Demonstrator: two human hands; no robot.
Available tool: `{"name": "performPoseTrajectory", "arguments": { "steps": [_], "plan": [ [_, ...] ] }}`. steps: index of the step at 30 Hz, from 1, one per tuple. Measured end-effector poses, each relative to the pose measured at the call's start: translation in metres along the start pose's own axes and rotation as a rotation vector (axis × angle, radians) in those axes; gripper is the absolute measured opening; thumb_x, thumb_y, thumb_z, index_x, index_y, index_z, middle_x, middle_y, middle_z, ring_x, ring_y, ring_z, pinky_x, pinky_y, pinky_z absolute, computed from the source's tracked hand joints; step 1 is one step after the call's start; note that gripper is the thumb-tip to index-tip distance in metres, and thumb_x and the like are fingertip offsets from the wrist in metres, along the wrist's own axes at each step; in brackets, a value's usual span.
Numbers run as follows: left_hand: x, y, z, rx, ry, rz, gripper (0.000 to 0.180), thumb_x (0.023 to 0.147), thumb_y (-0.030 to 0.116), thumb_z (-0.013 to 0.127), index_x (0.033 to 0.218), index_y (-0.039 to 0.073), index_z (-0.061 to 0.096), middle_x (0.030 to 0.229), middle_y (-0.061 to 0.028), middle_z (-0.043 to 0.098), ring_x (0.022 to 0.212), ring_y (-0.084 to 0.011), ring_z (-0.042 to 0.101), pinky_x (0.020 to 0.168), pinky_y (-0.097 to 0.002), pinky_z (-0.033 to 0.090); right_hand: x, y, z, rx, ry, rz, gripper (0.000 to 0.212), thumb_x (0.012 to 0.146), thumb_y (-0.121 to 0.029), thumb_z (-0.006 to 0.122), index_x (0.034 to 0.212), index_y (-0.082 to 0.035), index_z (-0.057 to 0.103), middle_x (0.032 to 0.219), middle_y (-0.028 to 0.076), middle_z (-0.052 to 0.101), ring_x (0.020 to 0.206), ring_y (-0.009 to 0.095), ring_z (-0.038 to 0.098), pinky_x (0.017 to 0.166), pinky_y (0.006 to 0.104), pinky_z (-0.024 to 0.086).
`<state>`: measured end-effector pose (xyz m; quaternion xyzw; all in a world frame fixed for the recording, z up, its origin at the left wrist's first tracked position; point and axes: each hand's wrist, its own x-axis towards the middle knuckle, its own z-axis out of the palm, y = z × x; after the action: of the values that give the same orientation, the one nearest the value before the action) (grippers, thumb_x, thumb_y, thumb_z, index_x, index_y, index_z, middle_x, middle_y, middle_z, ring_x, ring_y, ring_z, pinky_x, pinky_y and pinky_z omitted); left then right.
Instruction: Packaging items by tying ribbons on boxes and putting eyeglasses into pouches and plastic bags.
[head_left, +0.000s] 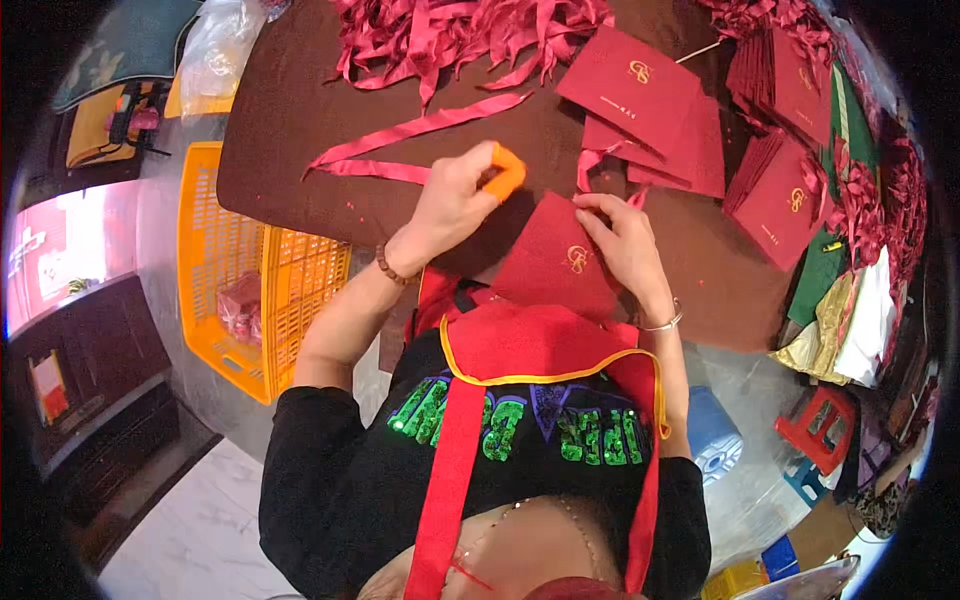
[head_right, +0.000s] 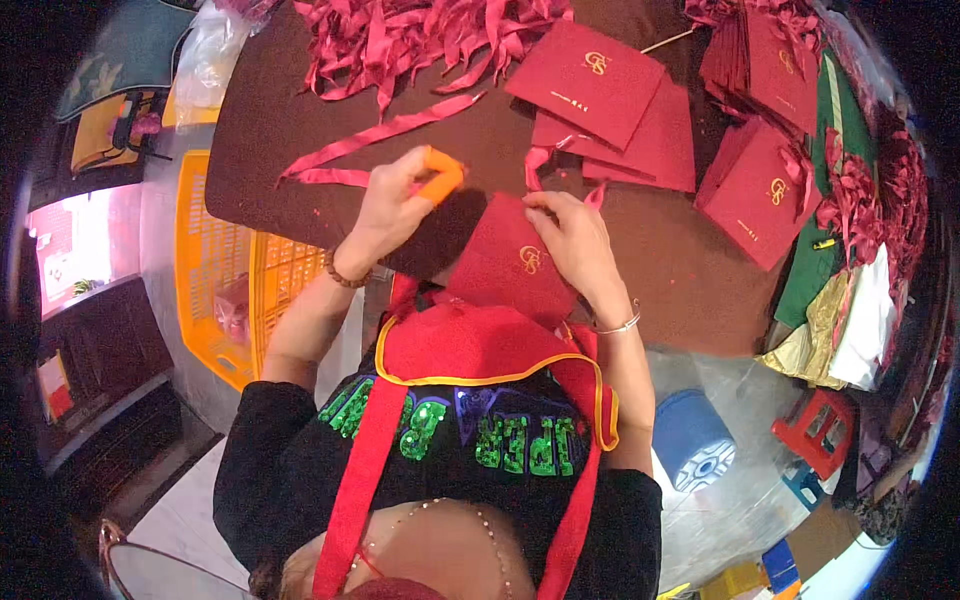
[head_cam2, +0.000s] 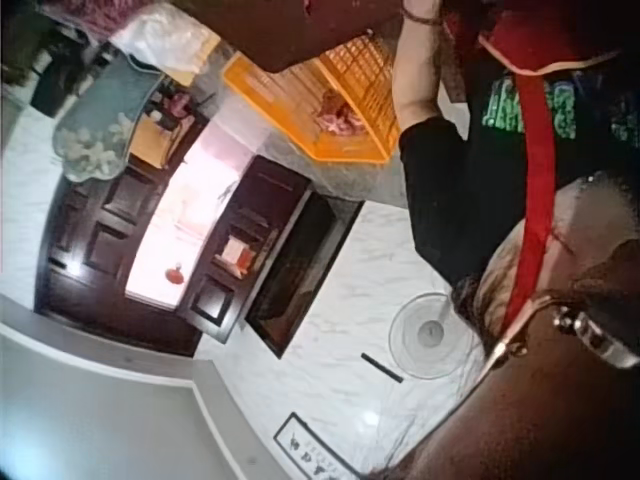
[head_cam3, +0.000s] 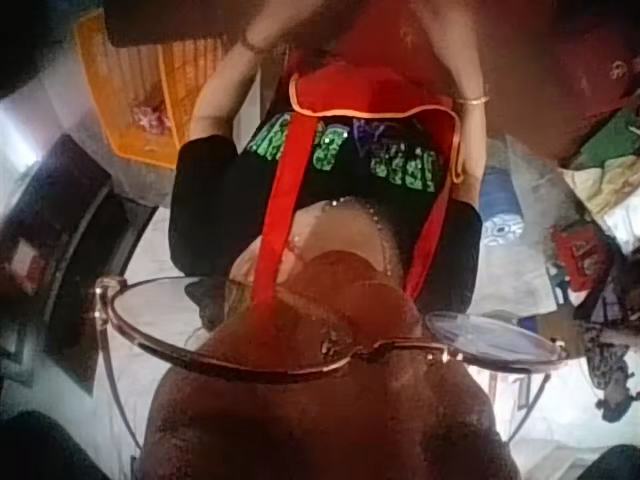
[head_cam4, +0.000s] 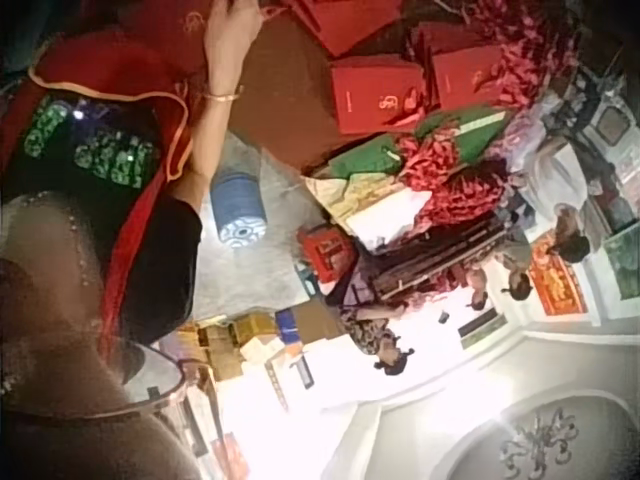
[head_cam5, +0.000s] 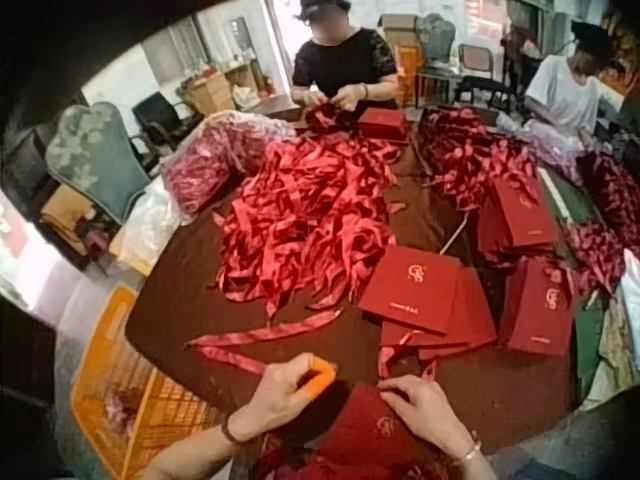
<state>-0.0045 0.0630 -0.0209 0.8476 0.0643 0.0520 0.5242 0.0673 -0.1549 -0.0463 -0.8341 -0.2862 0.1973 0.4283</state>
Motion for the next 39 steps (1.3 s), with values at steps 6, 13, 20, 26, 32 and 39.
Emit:
{"name": "performPoseTrajectory", "arguments": {
  "steps": [6,13,20,26,32,39],
  "plan": [
    [-0.02,0.006,0.02,-0.352,-0.024,-0.203,0.009,0.083,0.004,0.057,0.09,-0.001,0.058,0.079,-0.0055,0.064,0.07,-0.0088,0.059,0.063,-0.0227,0.046,-0.003,0.004,-0.002,0.255,-0.066,0.166,0.022,0.083,-0.014,0.056,0.1,-0.001,0.062,0.081,0.018,0.064,0.075,0.022,0.063,0.069,0.0302,0.047],
    [-0.026,0.002,0.037,-0.118,-0.195,-0.176,0.015,0.08,0.006,0.06,0.093,0.0,0.064,0.078,-0.0054,0.064,0.074,-0.0086,0.058,0.067,-0.0238,0.046,-0.005,0.018,-0.001,0.4,-0.14,0.222,0.024,0.086,-0.015,0.055,0.103,0.001,0.061,0.077,0.007,0.063,0.075,0.006,0.053,0.068,0.0231,0.045],
    [-0.026,0.0,0.048,-0.121,-0.178,-0.178,0.019,0.081,0.007,0.06,0.099,0.001,0.063,0.082,-0.0069,0.065,0.075,-0.0101,0.059,0.067,-0.0252,0.046,-0.004,0.019,-0.007,0.477,-0.229,0.282,0.025,0.089,-0.01,0.051,0.107,0.005,0.059,0.091,0.0,0.061,0.082,0.005,0.054,0.073,0.0191,0.045],
    [-0.027,-0.004,0.053,0.156,-0.132,0.139,0.016,0.08,0.006,0.06,0.095,0.002,0.061,0.08,-0.0133,0.06,0.074,-0.025,0.06,0.064,-0.0305,0.046,-0.005,0.014,-0.011,0.363,-0.23,0.222,0.024,0.089,-0.012,0.052,0.105,0.004,0.06,0.088,-0.001,0.061,0.08,0.004,0.053,0.071,0.0185,0.044],
    [-0.026,0.0,0.05,0.231,-0.078,0.18,0.012,0.079,0.005,0.06,0.091,0.001,0.06,0.081,-0.0151,0.058,0.073,-0.0298,0.059,0.062,-0.0337,0.045,-0.006,0.018,-0.009,0.34,-0.224,0.238,0.025,0.088,-0.013,0.054,0.106,0.004,0.06,0.089,-0.001,0.061,0.081,0.005,0.053,0.072,0.0188,0.043],
    [-0.022,0.008,0.05,0.06,-0.109,0.094,0.012,0.08,0.002,0.057,0.092,0.001,0.059,0.079,-0.0147,0.062,0.072,-0.0244,0.062,0.063,-0.0301,0.046,-0.006,0.019,-0.009,0.435,-0.247,0.277,0.026,0.087,-0.011,0.053,0.108,0.004,0.059,0.092,0.0,0.061,0.083,0.005,0.053,0.073,0.0193,0.044]
  ]
}}
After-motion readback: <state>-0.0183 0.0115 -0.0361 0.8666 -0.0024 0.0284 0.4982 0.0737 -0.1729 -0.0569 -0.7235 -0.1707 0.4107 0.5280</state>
